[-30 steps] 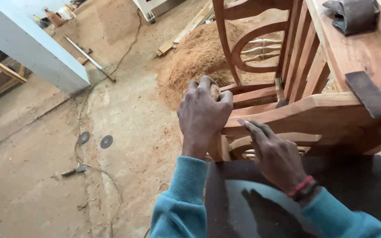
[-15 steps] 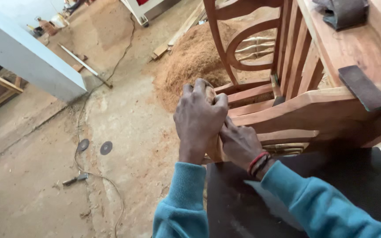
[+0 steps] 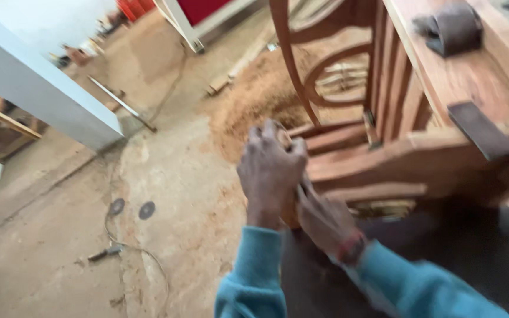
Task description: The person sands the wooden frame of a chair with a piece of sandpaper, rubbing it against the curved slats and the base of the backrest.
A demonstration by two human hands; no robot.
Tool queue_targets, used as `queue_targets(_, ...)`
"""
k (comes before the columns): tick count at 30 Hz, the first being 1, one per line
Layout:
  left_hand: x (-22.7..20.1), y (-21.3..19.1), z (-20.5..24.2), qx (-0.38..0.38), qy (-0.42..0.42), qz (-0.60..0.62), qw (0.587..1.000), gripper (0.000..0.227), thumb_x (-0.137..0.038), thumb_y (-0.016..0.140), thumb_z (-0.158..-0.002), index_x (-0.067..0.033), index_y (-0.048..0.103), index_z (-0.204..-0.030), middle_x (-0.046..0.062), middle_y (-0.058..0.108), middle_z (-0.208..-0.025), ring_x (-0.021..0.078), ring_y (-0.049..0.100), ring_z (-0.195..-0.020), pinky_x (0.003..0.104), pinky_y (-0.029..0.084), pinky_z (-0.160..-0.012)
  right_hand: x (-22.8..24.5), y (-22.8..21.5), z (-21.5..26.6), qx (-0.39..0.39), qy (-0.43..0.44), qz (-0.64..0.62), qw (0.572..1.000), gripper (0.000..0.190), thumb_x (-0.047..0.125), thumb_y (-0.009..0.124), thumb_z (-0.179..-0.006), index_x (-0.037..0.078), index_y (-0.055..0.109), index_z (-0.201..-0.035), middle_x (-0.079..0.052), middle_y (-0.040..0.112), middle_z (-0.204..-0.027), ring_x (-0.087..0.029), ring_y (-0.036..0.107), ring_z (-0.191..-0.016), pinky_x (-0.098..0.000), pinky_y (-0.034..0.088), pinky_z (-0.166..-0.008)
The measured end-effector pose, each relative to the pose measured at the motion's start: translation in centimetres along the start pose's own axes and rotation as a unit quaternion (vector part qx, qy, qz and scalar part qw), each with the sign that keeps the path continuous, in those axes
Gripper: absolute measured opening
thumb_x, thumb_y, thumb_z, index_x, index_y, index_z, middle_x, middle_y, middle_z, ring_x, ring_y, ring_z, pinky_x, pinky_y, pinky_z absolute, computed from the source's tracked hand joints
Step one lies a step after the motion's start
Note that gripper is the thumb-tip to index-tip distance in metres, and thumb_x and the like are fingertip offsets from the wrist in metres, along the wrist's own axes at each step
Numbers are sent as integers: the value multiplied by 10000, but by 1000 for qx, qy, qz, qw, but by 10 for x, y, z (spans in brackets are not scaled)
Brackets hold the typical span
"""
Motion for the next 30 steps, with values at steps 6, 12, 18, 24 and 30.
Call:
queue_targets(6, 3, 7, 8, -106, 98, -72, 987, 515, -279, 662, -779, -33, 642, -1231, 206, 618, -1262, 359, 569, -1272, 504, 441, -1060, -13, 12, -24, 74, 64, -98, 990, 385, 152, 630, -831, 115, 617, -1214, -149, 591, -1368, -332, 731, -751, -462, 582, -663)
queue_targets(12, 7, 50, 112, -177, 340, -10, 924, 531, -187, 625, -863, -43, 568, -1371, 173, 487, -1463, 326, 463, -1438, 554, 284, -1216, -48, 16, 1, -31, -95, -202, 974, 716, 246, 683, -817, 43, 429, -1455, -174, 521, -1412, -384, 641, -1179, -462, 537, -884)
queue_targets(18, 26, 97, 127, -23, 128, -3, 992, 719, -89, 577, -852, 22, 381, -1536, 216, 373, -1607, 361, 464, -1426, 440, 440, -1092, -64, -4, 5, 0, 10, -289, 957, 797, 96, 609, -843, 99, 304, -1579, -171, 398, -1603, -344, 600, -1259, -428, 491, -1049)
queue_targets(24, 11, 109, 95, 58, 17, -60, 996, 834, -153, 618, -846, 75, 237, -1552, 245, 206, -1658, 374, 630, -1181, 453, 540, -966, -80, -81, 27, -74, 9, -273, 959, 608, 40, 587, -830, 56, 582, -1438, -178, 621, -1407, -337, 666, -1178, -422, 554, -974)
queue_targets(30, 29, 133, 67, 1, 77, -104, 992, 728, -72, 625, -805, 144, 358, -1446, 311, 312, -1586, 384, 712, -1048, 437, 597, -856, -129, -181, 61, -195, 71, -137, 969, 372, 132, 631, -937, 127, 722, -1298, -112, 715, -1181, -258, 734, -1001, -365, 594, -856)
Point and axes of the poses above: each hand's wrist, its own z-axis away from the middle knuckle, its own y-axis out of the palm, x = y × z, the point moved 3 cm from there along -z, towards the middle knuckle
